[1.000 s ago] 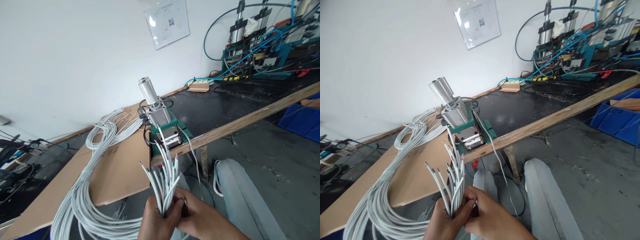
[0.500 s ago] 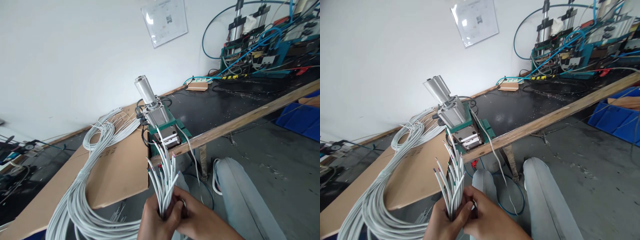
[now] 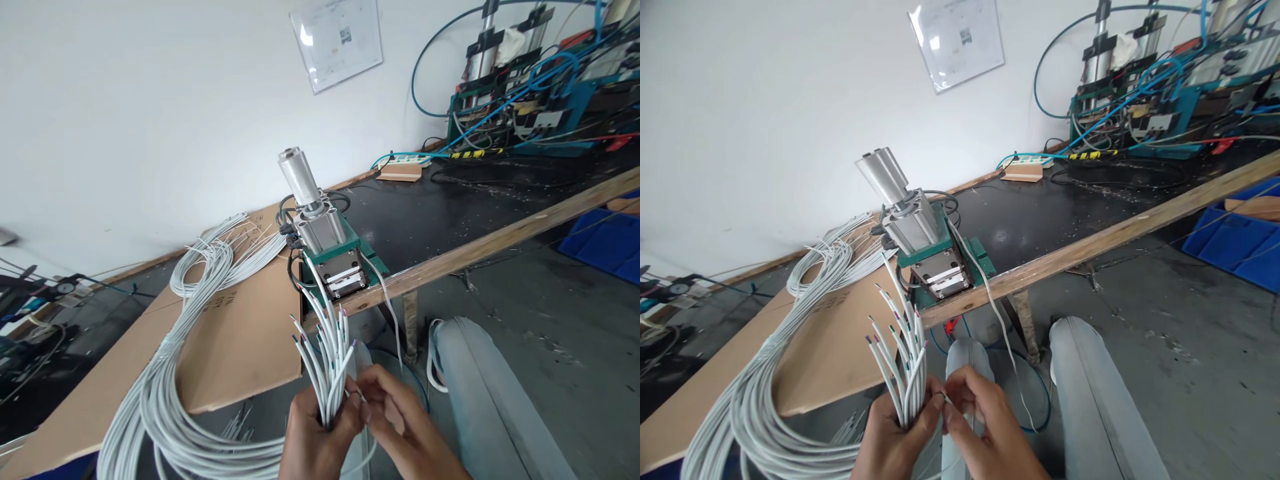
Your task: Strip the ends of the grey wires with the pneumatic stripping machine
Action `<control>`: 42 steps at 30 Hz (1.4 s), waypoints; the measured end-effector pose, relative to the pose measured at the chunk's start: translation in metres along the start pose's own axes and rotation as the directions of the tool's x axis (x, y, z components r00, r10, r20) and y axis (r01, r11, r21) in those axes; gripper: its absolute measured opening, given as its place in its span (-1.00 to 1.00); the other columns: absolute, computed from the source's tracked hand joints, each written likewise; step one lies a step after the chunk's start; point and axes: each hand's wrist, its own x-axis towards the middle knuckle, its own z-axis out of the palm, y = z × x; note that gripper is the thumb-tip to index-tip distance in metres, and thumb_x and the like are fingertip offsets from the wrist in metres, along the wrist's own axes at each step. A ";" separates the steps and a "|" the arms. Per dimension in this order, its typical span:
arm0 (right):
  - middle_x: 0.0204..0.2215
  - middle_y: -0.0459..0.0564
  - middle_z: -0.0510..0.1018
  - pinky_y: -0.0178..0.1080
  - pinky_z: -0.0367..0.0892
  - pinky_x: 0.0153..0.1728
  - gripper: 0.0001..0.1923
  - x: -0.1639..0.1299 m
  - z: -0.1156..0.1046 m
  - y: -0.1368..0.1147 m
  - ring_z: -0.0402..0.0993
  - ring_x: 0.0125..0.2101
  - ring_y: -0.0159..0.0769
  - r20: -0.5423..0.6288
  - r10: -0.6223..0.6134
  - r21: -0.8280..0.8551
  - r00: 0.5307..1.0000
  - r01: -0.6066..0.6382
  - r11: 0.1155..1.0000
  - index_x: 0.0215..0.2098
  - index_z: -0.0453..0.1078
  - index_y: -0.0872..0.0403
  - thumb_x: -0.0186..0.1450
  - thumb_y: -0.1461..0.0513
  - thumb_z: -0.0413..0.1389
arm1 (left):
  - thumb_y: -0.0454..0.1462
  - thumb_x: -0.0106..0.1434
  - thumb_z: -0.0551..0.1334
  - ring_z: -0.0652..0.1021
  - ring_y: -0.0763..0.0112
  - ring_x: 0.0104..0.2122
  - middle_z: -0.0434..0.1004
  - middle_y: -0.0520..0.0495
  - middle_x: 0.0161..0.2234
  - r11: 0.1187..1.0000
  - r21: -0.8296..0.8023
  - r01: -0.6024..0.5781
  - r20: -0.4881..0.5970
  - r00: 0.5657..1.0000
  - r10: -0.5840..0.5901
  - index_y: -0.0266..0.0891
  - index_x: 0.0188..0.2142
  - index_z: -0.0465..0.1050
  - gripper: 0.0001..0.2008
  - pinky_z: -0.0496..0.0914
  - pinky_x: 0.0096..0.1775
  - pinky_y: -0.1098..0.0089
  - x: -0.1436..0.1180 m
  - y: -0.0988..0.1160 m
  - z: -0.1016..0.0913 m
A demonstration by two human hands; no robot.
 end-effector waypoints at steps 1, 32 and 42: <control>-0.42 -0.08 0.42 -0.29 0.35 -0.30 -0.71 -0.002 -0.001 0.001 0.43 -0.38 -0.30 -0.023 -0.059 -0.054 0.998 0.057 0.997 -0.29 0.34 0.03 0.41 0.00 0.04 | -0.15 0.14 0.28 0.29 0.48 -0.62 0.34 0.07 -0.67 1.000 0.000 -0.012 0.002 1.000 0.012 -0.25 -0.59 0.44 -0.74 0.21 -0.53 0.49 0.001 0.000 0.000; -0.64 -0.24 0.25 -0.50 0.07 -0.81 -0.53 0.011 0.053 0.024 0.10 -0.73 -0.55 -0.449 0.133 0.416 0.884 0.074 0.907 -0.52 0.33 0.07 0.20 -0.12 0.28 | -0.04 0.09 0.38 0.30 0.53 -0.79 0.33 0.11 -0.73 0.996 -0.085 -0.011 -0.236 0.972 -0.009 -0.24 -0.59 0.41 -0.64 0.23 -0.76 0.54 -0.005 -0.013 0.011; -0.61 -0.23 0.22 -0.43 -0.02 -0.78 -0.60 0.015 0.060 0.030 0.04 -0.69 -0.50 -0.538 0.038 0.282 0.842 0.137 0.950 -0.52 0.32 0.04 0.29 -0.05 0.20 | 0.12 0.11 0.35 0.27 0.53 -0.78 0.25 0.14 -0.77 0.995 -0.091 -0.032 -0.288 0.958 0.004 -0.22 -0.61 0.34 -0.50 0.16 -0.71 0.52 -0.004 -0.020 0.012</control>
